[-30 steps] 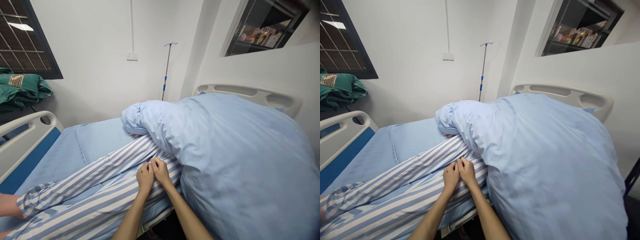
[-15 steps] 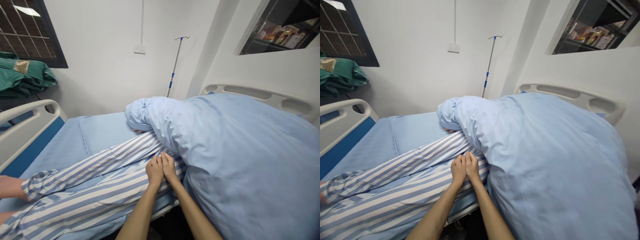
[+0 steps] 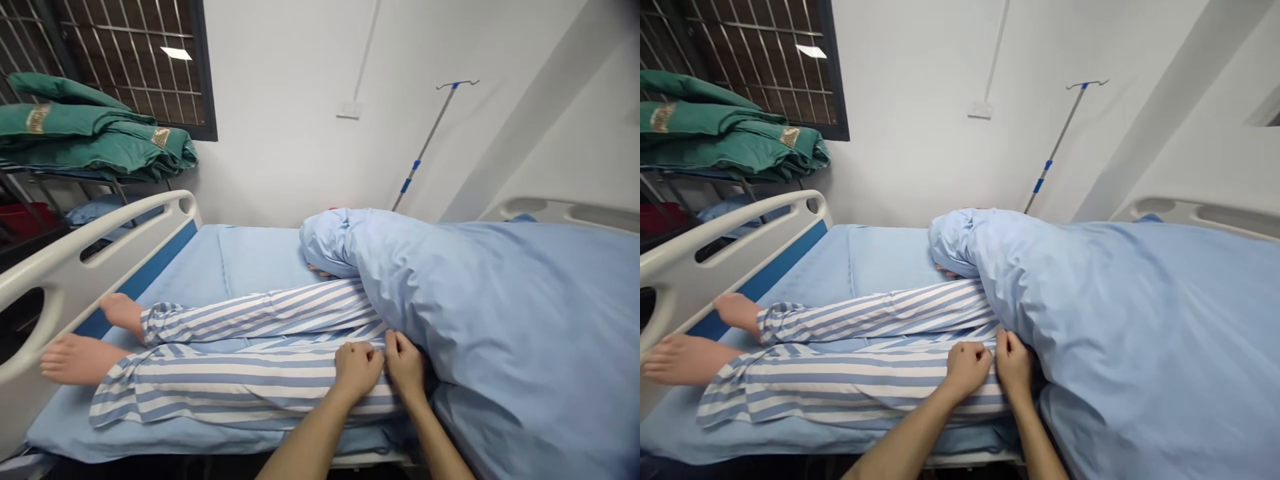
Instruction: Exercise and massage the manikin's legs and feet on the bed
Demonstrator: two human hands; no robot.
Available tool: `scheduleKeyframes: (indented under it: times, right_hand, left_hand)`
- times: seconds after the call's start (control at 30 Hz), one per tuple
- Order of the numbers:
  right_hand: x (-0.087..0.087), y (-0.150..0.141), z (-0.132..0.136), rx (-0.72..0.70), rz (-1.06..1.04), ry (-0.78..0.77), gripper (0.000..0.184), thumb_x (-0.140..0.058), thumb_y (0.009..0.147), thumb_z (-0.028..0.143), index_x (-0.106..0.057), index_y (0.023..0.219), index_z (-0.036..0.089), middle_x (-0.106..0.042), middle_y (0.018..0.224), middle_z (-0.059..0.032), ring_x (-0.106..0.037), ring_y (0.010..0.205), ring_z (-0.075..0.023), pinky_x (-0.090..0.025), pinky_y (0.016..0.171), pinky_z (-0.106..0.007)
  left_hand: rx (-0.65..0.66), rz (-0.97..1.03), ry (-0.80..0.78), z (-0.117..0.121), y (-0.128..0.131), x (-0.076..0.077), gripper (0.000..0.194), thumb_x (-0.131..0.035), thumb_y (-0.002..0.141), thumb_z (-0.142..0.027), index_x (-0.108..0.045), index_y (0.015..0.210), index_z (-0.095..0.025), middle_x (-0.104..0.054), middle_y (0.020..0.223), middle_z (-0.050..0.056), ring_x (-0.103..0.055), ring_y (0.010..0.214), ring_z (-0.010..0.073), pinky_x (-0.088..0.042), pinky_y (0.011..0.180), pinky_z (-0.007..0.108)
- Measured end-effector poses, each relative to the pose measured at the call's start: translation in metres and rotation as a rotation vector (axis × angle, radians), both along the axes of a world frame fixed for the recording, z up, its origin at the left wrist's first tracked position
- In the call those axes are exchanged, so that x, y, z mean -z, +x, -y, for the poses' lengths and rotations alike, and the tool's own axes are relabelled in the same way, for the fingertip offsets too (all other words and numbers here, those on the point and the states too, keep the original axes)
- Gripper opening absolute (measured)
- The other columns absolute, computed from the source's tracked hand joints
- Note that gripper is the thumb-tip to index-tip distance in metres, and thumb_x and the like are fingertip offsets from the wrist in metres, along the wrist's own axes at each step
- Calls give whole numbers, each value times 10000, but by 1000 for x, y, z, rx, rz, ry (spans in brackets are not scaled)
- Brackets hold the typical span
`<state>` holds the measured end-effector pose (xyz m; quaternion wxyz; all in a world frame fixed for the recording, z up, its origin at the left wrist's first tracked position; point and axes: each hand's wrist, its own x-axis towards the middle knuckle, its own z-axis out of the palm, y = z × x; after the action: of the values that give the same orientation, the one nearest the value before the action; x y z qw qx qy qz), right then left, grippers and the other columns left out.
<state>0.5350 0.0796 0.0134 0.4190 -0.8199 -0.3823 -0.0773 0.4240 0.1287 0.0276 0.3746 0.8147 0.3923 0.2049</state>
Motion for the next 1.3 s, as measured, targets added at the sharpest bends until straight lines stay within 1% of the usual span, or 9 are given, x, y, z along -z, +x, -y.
scheduleKeyframes:
  times: [0.1, 0.33, 0.47, 0.6, 0.7, 0.9, 1.03, 1.13, 1.3]
  right_hand:
    - [-3, 0, 2, 5, -2, -8, 390, -343, 822, 463, -369, 536, 201, -386, 463, 28, -348, 465, -100, -276, 456, -213]
    - [5, 5, 0, 42, -33, -100, 355, -377, 785, 476, -391, 547, 212, -392, 489, 14, -317, 466, -113, -276, 462, -232]
    - [5, 4, 0, 74, -32, -127, 340, -374, 760, 494, -378, 553, 224, -410, 498, -1, -315, 467, -127, -273, 471, -250]
    - [3, 4, 0, 83, -51, -174, 332, -373, 752, 499, -384, 556, 231, -429, 511, -10, -334, 469, -138, -290, 484, -255]
    - [1, 1, 0, 82, -63, -199, 337, -362, 750, 508, -389, 554, 236, -446, 520, -17, -370, 480, -150, -302, 492, -259]
    - [-4, 8, 0, 95, -87, -272, 333, -366, 745, 502, -449, 537, 256, -530, 544, -68, -431, 472, -192, -320, 491, -294]
    - [-10, 11, -24, -7, -118, -323, 304, -451, 691, 492, -521, 509, 259, -596, 577, -129, -468, 458, -225, -320, 492, -333]
    - [-23, -40, -67, -201, -131, -218, 429, -439, 688, 620, -524, 530, 229, -589, 564, -107, -491, 498, -216, -348, 512, -315]
    - [-35, -233, -143, -631, -235, 56, 496, -312, 822, 612, -394, 534, 216, -482, 499, -12, -419, 499, -140, -322, 500, -248]
  left_hand:
    - [100, 61, -47, -34, -56, 0, 292, -412, 739, -267, -550, 499, -174, -466, 465, -20, -386, 516, 99, -263, 541, 239]
    - [-253, 90, -34, -139, -269, -33, 367, -419, 734, -388, -359, 433, -186, -343, 432, -46, -355, 491, 91, -271, 525, 228]
    - [-370, 140, -5, -156, -338, -22, 427, -409, 766, -429, -345, 419, -189, -370, 413, -40, -363, 471, 93, -305, 541, 223]
    - [-590, -130, 169, -152, -354, 26, 354, -402, 771, -347, -357, 461, -184, -378, 443, -33, -366, 495, 99, -241, 537, 228]
    - [-645, -361, 310, -150, -351, 46, 299, -409, 777, -289, -428, 500, -178, -467, 497, -18, -406, 533, 106, -209, 557, 240]
    - [-681, -508, 324, -149, -348, 44, 279, -408, 808, -296, -569, 603, -197, -627, 626, 21, -541, 626, 137, -217, 562, 245]
    - [-705, -531, 302, -144, -345, 40, 305, -400, 832, -338, -638, 692, -211, -676, 700, 50, -594, 677, 164, -262, 577, 243]
    - [-688, -528, 311, -141, -343, 38, 326, -385, 844, -334, -657, 717, -208, -691, 728, 66, -613, 692, 178, -299, 596, 249]
    - [-672, -535, 329, -140, -344, 39, 334, -376, 855, -309, -666, 720, -213, -693, 725, 67, -626, 691, 197, -344, 611, 263]
